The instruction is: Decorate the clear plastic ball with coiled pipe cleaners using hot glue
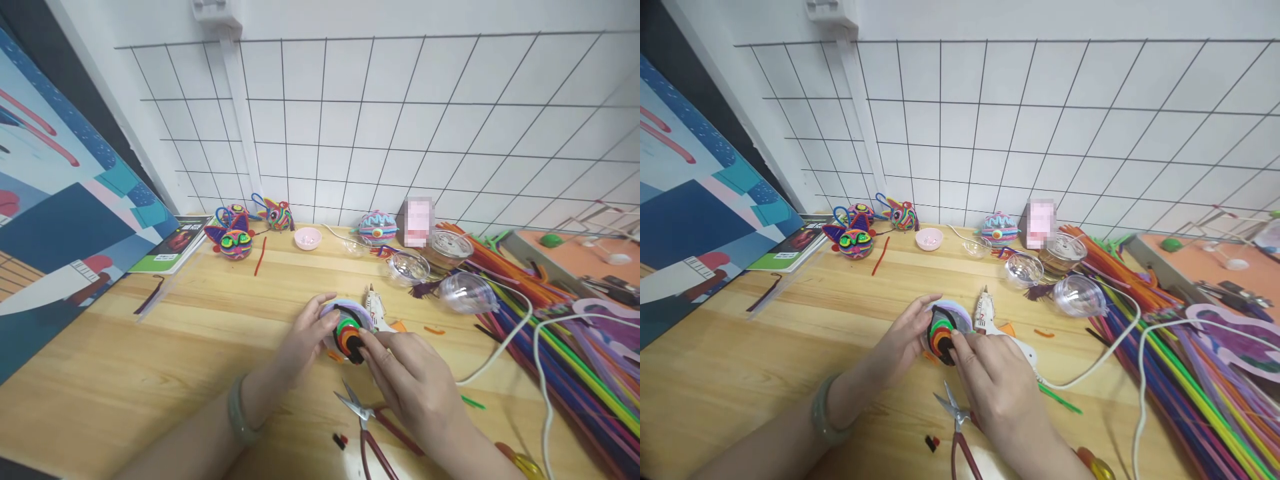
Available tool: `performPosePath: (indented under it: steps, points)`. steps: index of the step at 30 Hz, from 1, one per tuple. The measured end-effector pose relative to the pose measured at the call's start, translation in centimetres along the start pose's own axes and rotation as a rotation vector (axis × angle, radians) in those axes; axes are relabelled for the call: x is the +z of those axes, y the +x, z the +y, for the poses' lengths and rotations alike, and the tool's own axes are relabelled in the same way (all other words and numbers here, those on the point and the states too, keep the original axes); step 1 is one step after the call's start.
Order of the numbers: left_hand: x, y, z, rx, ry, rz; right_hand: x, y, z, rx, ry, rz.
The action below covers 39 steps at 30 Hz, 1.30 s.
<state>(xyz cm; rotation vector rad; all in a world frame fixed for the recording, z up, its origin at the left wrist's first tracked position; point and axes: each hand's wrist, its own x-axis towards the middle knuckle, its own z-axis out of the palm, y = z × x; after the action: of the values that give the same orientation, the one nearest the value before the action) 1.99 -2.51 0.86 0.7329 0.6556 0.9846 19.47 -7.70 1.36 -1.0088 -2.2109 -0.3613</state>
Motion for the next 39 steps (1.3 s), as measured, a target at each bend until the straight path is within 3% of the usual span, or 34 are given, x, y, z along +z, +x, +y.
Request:
performPosePath:
  steps: [17, 33, 39]
  points:
    - [-0.48, 0.43, -0.32, 0.058, 0.052, -0.118, 0.32, -0.46, 0.20, -0.022, -0.037, 0.011]
    - [-0.78, 0.60, -0.65, 0.082, 0.163, -0.094, 0.48, -0.30, -0.04, 0.004, -0.042, 0.023]
    - [-0.60, 0.55, -0.52, 0.074, 0.151, -0.012, 0.50, -0.33, -0.33, 0.052, -0.002, -0.028]
